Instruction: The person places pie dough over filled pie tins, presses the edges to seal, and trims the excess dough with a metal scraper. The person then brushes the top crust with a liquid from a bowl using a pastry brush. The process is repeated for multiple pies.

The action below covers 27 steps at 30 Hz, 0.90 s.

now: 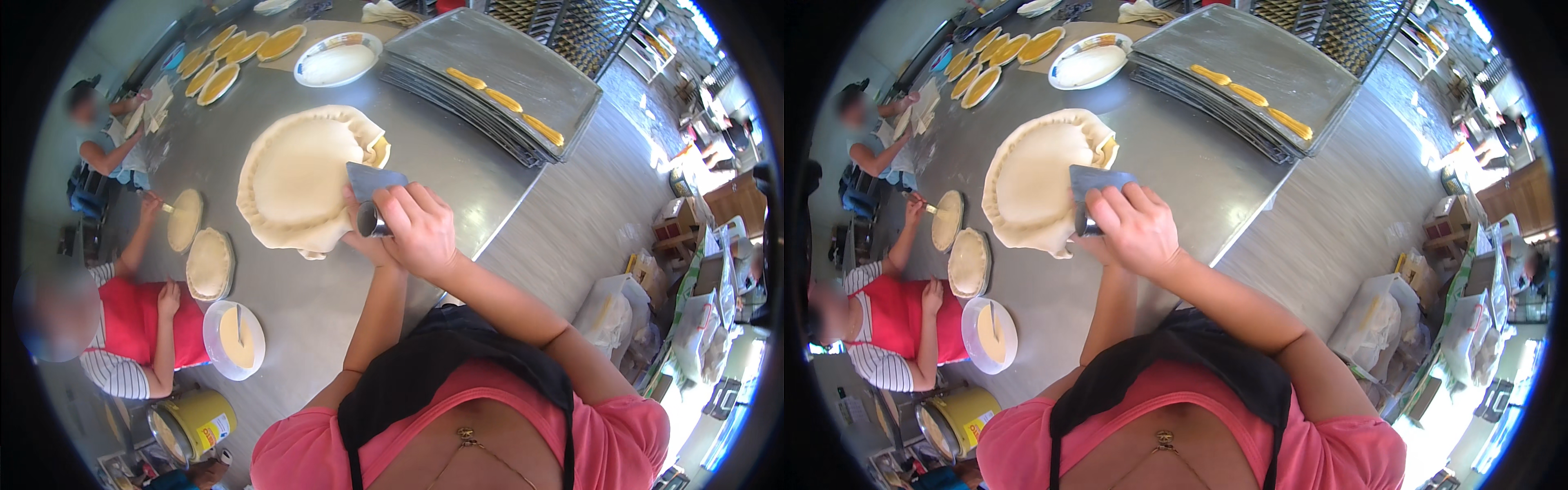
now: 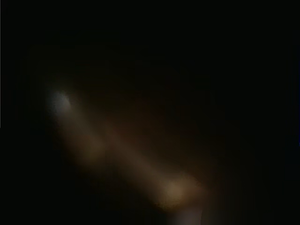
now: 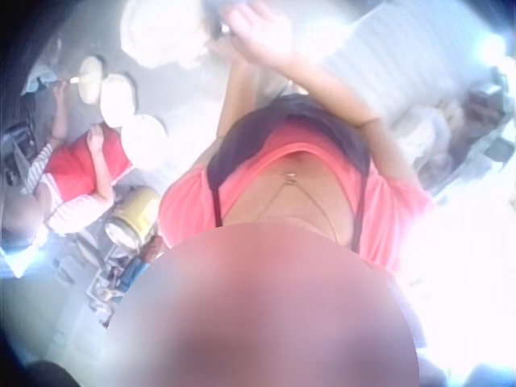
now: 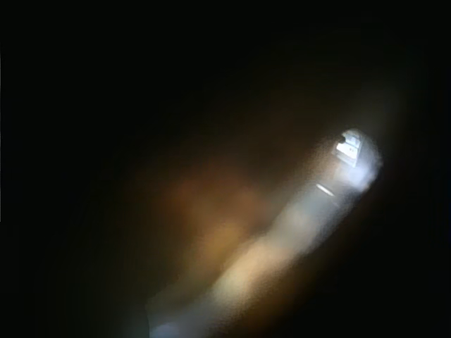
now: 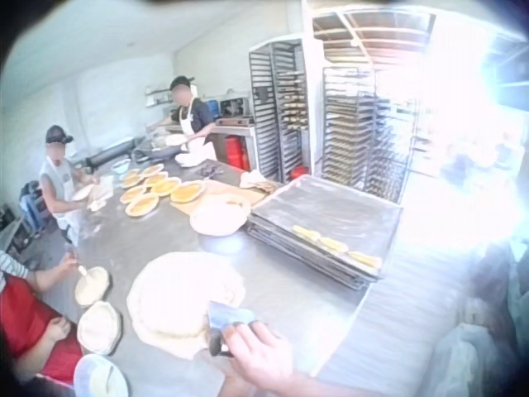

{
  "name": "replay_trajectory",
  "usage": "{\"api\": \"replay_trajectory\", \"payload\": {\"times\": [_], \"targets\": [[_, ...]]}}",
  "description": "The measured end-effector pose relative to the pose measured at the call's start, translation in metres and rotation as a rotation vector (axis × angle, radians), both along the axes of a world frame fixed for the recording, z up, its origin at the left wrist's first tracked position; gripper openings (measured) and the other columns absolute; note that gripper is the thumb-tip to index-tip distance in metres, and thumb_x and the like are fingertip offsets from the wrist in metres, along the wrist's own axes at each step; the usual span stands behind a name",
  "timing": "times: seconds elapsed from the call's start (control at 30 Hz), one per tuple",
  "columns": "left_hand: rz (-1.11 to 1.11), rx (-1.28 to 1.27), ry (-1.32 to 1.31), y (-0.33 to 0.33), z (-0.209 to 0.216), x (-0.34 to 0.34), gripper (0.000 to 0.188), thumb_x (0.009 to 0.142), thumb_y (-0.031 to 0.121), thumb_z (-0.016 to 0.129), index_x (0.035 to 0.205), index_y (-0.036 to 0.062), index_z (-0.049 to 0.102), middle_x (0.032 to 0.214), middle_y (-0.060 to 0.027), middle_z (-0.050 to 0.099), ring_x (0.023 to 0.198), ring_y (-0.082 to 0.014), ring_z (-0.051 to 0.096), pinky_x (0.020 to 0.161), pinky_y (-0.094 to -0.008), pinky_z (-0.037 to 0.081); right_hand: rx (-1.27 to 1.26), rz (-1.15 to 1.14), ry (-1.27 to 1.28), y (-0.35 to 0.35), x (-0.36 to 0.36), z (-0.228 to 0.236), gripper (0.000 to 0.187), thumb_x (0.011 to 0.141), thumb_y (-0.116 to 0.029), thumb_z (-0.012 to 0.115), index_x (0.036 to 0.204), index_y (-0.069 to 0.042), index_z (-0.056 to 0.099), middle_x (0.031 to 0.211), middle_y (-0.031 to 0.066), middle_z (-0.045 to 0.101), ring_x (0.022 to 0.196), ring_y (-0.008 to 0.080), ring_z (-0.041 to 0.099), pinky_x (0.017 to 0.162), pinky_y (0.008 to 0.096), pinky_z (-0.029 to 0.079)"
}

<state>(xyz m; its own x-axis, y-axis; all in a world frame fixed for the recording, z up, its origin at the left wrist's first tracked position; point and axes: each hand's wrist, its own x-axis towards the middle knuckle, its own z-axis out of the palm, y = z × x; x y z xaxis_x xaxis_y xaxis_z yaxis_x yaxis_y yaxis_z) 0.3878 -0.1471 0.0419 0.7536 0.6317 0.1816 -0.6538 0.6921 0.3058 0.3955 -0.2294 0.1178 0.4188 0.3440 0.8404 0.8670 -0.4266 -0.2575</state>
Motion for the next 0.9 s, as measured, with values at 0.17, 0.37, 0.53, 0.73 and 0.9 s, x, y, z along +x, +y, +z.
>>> {"api": "replay_trajectory", "payload": {"times": [0.17, 0.37, 0.53, 0.73, 0.9], "targets": [[0.319, 0.172, 0.342, -0.018, 0.041, -0.010, 0.050, 0.090, 0.018, 0.059, 0.131, 0.0010, 0.036, 0.128, -0.0099, 0.046, 0.112, -0.0205, 0.050, 0.089, -0.0344, 0.046, -0.005, -0.174, 0.074, -0.012, 0.005, 0.005, 0.032, 0.060, -0.015, 0.063, 0.089, -0.008, 0.053, 0.072, 0.0023, 0.049, 0.064, 0.0192, 0.052, 0.056, 0.0312, 0.045], [0.344, 0.258, 0.390, -0.025, 0.055, -0.014, 0.045, 0.092, 0.019, 0.053, 0.131, 0.0026, 0.037, 0.124, -0.0103, 0.050, 0.109, -0.0202, 0.054, 0.089, -0.0332, 0.048, -0.029, -0.124, 0.186, -0.017, 0.014, 0.007, 0.041, 0.056, -0.002, 0.064, 0.094, -0.006, 0.052, 0.077, 0.0046, 0.054, 0.067, 0.0237, 0.055, 0.057, 0.0340, 0.047], [0.252, 0.186, 0.289, -0.011, 0.066, -0.023, 0.052, 0.091, 0.020, 0.055, 0.134, 0.0027, 0.031, 0.128, -0.0120, 0.047, 0.111, -0.0233, 0.053, 0.088, -0.0375, 0.050, 0.087, -0.097, 0.225, -0.026, 0.016, 0.004, 0.045, 0.056, 0.000, 0.066, 0.099, -0.005, 0.051, 0.079, 0.0068, 0.057, 0.068, 0.0260, 0.057, 0.056, 0.0363, 0.046], [0.250, 0.206, 0.249, -0.004, 0.073, -0.037, 0.053, 0.090, 0.012, 0.055, 0.136, 0.0026, 0.031, 0.129, -0.0115, 0.045, 0.115, -0.0229, 0.049, 0.088, -0.0364, 0.047, 0.238, -0.049, 0.294, -0.032, -0.008, 0.020, 0.034, 0.065, 0.000, 0.067, 0.095, -0.003, 0.052, 0.080, 0.0132, 0.059, 0.066, 0.0326, 0.059, 0.059, 0.0376, 0.047], [0.225, 0.184, 0.348, -0.003, 0.057, -0.044, 0.049, 0.090, 0.014, 0.055, 0.134, 0.0050, 0.035, 0.126, -0.0105, 0.048, 0.111, -0.0232, 0.053, 0.084, -0.0403, 0.051, -0.038, -0.026, 0.069, -0.021, 0.008, 0.025, 0.040, 0.052, 0.002, 0.061, 0.091, -0.005, 0.054, 0.074, 0.0044, 0.053, 0.062, 0.0242, 0.053, 0.054, 0.0345, 0.045]]}}
